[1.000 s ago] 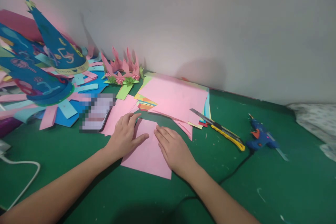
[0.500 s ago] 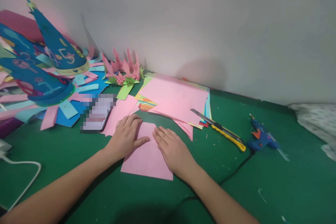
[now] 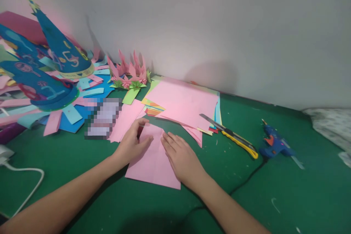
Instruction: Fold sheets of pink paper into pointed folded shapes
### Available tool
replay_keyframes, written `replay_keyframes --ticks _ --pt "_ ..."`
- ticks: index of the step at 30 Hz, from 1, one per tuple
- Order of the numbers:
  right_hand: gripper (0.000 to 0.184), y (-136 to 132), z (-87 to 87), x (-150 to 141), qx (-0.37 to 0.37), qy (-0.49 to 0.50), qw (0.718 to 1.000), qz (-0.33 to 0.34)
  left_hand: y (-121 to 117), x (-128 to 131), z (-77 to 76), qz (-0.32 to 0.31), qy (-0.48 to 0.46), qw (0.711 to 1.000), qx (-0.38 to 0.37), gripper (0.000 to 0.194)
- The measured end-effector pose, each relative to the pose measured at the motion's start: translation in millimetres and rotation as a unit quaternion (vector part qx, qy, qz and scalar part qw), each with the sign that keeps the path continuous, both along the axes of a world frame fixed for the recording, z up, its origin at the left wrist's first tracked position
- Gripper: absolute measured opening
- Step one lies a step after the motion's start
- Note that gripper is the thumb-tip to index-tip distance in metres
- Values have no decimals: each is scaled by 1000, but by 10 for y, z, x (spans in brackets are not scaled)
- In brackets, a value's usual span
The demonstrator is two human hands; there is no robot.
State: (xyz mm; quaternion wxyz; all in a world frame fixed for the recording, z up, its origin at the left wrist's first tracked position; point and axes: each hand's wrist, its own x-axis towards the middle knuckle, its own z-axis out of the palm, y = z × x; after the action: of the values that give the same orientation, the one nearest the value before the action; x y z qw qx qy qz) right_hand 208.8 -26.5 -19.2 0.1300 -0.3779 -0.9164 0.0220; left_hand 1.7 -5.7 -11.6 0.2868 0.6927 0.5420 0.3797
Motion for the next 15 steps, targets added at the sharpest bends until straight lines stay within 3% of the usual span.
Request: replay_keyframes --ticks 4,10,15 --pt "43 2 32 -7 -13 -2 1000 -2 11 -6 -30 3 -51 999 9 39" --pt "41 4 49 -1 -33 31 999 -9 -3 -40 12 -129 100 979 125 27" --pt "42 5 30 9 -39 31 999 -5 24 -58 0 -190 112 960 172 15"
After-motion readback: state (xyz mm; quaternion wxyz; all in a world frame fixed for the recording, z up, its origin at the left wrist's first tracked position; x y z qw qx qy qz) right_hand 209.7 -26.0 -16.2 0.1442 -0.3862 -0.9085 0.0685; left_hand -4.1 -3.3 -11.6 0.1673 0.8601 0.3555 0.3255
